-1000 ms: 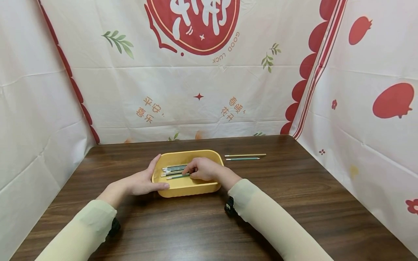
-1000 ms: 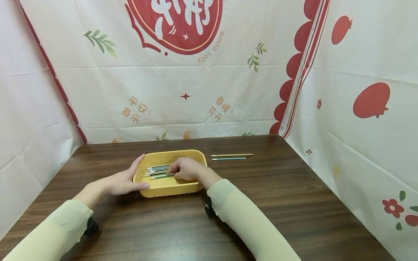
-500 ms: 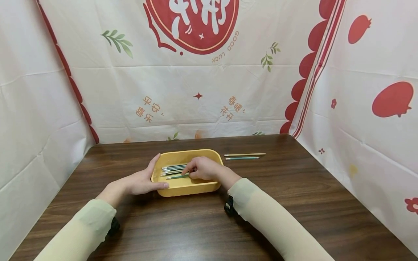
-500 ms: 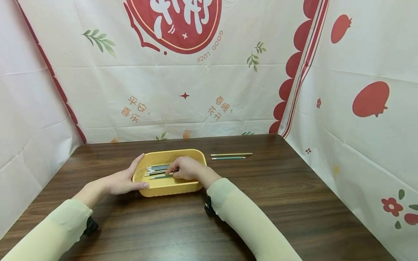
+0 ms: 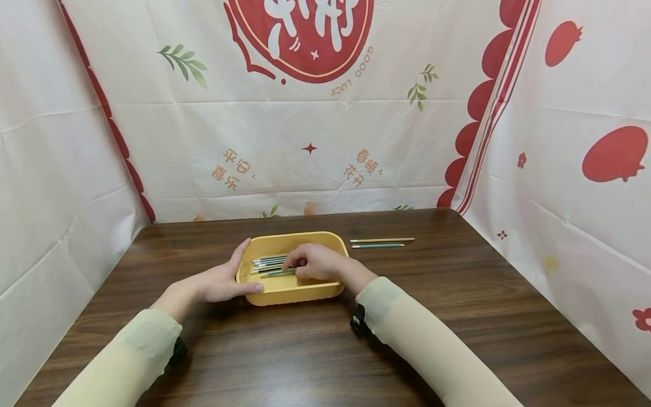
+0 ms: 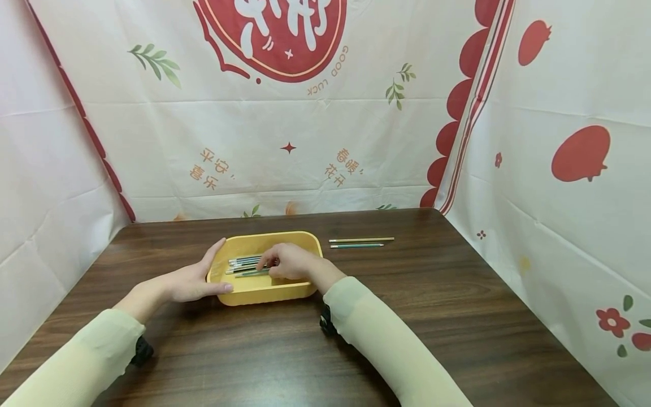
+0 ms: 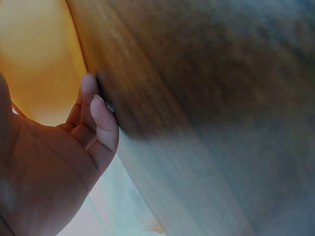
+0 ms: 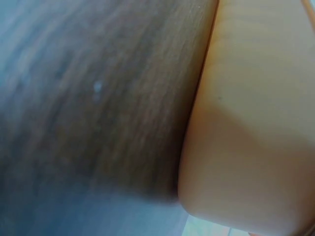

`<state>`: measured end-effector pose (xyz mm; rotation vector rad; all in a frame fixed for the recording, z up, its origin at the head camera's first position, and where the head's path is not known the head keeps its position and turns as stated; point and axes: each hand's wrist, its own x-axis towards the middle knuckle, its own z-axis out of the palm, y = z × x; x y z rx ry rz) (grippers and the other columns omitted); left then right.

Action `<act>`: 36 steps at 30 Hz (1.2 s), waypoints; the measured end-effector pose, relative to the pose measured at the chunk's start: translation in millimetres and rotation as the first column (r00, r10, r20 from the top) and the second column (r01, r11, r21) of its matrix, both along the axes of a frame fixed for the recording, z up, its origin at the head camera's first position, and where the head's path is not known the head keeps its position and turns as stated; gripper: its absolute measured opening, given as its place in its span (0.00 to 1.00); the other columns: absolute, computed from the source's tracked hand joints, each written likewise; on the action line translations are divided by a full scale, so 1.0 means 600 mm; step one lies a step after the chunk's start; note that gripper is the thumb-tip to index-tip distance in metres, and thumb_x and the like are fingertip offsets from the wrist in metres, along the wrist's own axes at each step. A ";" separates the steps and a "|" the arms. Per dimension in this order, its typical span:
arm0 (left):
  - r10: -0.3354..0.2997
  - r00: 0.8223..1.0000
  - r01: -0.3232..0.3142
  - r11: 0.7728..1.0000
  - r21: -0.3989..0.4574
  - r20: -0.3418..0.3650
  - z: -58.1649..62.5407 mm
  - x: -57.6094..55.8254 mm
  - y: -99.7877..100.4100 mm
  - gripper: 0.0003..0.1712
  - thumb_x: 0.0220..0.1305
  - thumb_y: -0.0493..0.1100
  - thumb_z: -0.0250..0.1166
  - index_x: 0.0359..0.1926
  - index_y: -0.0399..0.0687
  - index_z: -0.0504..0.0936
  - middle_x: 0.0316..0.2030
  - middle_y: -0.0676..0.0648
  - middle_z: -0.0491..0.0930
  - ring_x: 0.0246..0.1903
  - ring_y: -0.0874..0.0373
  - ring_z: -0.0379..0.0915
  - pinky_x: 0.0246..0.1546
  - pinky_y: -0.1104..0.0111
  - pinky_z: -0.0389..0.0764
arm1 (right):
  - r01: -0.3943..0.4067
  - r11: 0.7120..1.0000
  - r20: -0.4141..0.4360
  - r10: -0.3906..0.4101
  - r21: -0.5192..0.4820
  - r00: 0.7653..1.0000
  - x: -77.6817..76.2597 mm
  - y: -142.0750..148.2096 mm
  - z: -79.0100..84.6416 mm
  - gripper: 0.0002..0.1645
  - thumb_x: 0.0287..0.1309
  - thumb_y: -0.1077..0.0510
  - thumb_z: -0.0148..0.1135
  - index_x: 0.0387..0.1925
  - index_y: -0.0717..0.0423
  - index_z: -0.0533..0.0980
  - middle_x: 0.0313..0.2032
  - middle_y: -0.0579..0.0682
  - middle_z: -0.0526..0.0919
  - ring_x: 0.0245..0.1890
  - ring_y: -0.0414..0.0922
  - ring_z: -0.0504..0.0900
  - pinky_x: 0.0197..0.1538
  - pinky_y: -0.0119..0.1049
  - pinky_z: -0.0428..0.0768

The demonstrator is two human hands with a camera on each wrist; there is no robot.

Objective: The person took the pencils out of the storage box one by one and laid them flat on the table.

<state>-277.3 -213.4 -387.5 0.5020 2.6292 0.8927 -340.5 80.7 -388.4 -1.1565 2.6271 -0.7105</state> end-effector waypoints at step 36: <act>0.004 1.000 -0.004 1.000 -0.002 0.019 0.002 -0.003 0.001 0.78 0.69 0.72 0.71 0.88 0.53 0.20 0.82 0.24 0.56 0.78 0.33 0.65 0.79 0.36 0.62 | 0.062 0.979 -0.023 -0.068 -0.194 0.997 0.000 0.033 0.064 0.17 0.72 0.64 0.66 0.54 0.44 0.91 0.51 0.47 0.89 0.47 0.41 0.84 0.50 0.37 0.83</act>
